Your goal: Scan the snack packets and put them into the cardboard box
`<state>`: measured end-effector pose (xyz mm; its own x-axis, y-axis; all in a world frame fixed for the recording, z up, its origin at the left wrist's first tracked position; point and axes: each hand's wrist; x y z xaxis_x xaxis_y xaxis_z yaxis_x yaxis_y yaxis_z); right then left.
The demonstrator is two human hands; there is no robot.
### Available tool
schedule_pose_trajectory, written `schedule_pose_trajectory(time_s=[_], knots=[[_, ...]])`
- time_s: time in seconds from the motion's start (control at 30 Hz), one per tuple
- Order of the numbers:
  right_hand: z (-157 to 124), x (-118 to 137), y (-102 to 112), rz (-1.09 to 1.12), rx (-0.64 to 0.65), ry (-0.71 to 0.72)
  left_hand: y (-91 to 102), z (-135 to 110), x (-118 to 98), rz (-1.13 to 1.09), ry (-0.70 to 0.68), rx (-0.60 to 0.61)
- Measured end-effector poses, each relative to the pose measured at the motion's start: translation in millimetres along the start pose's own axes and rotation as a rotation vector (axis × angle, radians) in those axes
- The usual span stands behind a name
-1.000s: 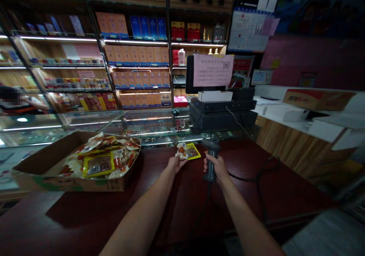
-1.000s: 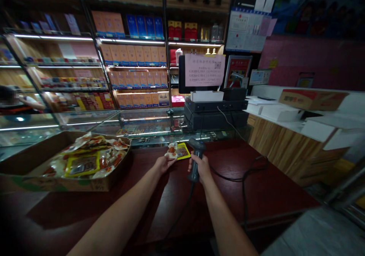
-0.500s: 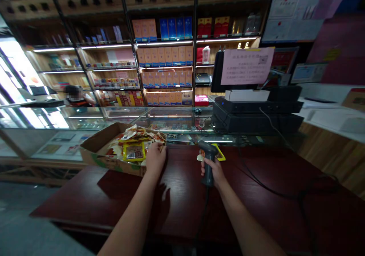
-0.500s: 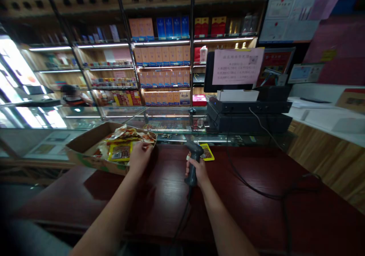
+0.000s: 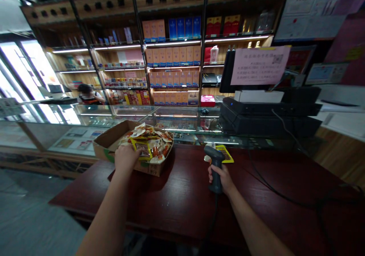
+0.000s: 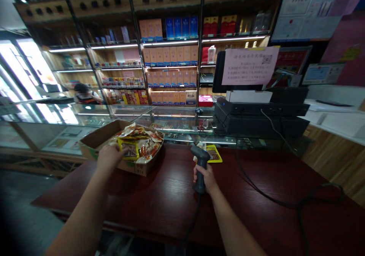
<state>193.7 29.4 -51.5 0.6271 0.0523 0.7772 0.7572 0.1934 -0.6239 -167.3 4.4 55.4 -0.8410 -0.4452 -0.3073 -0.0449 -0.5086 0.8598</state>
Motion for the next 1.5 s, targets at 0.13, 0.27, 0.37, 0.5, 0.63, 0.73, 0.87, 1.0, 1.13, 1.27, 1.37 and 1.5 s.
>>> schedule_pose_trajectory(time_s=[0.13,0.27,0.37,0.5,0.63,0.73,0.87,1.0,1.13,1.27,1.37,1.5], knots=[[-1,-1,2,0.007,0.010,-0.007,8.2,-20,-14,-0.431,0.160,0.096],[-1,1,-1,0.017,0.042,-0.012,-11.0,-51,-57,-1.181,0.251,0.366],[-2,3,-3,0.020,0.085,-0.010,-49.5,-68,-97,-1.483,0.209,0.578],[-5,3,-2,-0.022,0.158,-0.060,-114.2,-76,-128,-1.672,0.256,0.676],[-8,1,-1,-0.137,0.259,-0.192,-155.7,-78,-131,-1.771,0.325,0.681],[-8,-2,-3,-0.206,0.299,-0.240,-163.5,-79,-130,-1.750,0.278,0.679],[-9,-2,-8,-0.235,0.293,-0.236,-163.1,-80,-130,-1.714,0.263,0.680],[-10,-1,-11,-0.233,0.279,-0.223,-161.8,-82,-132,-1.701,0.274,0.669],[-10,0,-12,-0.233,0.274,-0.214,-157.8,-84,-135,-1.775,0.234,0.682],[-10,1,-12,-0.232,0.262,-0.220,-157.3,-84,-136,-1.795,0.224,0.683],[-10,0,-11,-0.225,0.247,-0.227,-158.3,-84,-133,-1.740,0.263,0.668],[-9,0,-11,-0.203,0.218,-0.229,-154.9,-83,-131,-1.742,0.263,0.684]])
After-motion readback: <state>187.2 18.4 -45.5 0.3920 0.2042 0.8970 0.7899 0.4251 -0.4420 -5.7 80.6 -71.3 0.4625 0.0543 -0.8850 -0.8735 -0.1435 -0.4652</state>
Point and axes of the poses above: each hand's wrist, its own z-axis towards the middle knuckle, its own y-axis out of the back of the hand, x = y × z, and after that the axes turned 12 degrees about z, right-handed
